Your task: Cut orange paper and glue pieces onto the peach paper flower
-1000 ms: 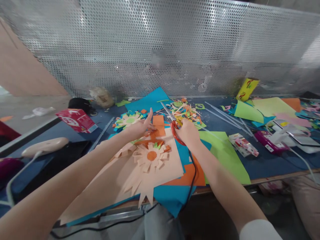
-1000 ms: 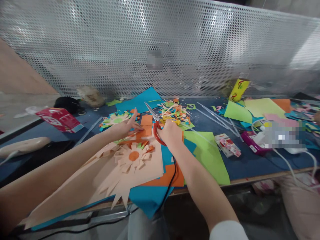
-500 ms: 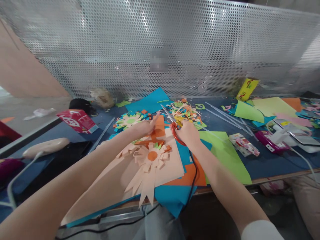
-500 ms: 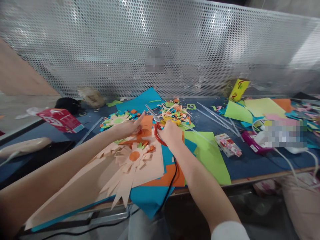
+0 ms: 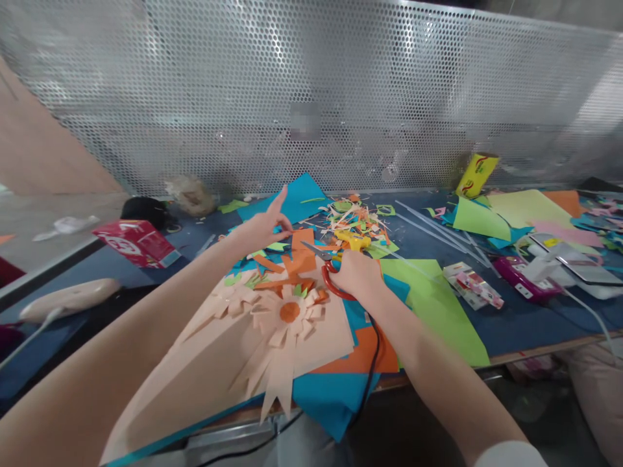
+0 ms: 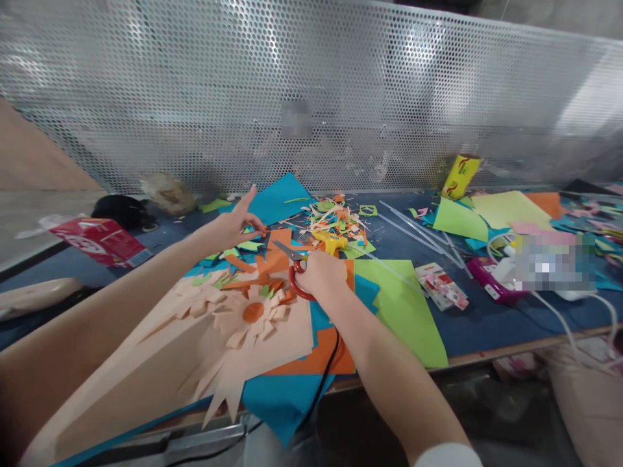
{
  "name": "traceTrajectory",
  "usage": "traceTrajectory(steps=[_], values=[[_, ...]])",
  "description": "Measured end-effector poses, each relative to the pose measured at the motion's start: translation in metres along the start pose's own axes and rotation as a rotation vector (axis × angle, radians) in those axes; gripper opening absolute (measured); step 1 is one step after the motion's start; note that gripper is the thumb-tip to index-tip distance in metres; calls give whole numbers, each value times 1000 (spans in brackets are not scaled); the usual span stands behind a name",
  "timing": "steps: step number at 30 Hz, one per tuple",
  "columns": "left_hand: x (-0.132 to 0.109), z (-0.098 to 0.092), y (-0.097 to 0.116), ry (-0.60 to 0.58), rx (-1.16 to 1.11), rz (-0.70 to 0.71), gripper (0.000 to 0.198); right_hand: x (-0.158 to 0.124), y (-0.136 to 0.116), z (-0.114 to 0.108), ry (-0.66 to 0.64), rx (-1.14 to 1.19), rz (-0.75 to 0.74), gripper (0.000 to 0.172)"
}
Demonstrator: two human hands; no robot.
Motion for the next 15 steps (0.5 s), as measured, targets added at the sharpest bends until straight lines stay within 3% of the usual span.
traceTrajectory(steps=[2,7,9,12,15], values=[[9,5,14,0,49,22,85,-1,-3,1,-11,-31,-22,41],[47,6,54,133,75,68,78,-7,-13,4,-18,-79,-89,39],[62,19,64,59,114,96,77,-8,-14,5,-30,-84,-96,40],[64,35,58,-80,262,123,73,-8,-13,4,-37,-103,-107,38],[40,26,24,-57,266,19,59,-7,-12,2,-19,-128,-113,35]])
Point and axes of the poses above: each hand's wrist, its own x-axis towards the middle knuckle, its own z-axis out of the palm, y = z × x, the point moved 9 cm from there along x, towards the middle knuckle, and after that the axes turned 2 degrees about -y, right-handed, at the moved point
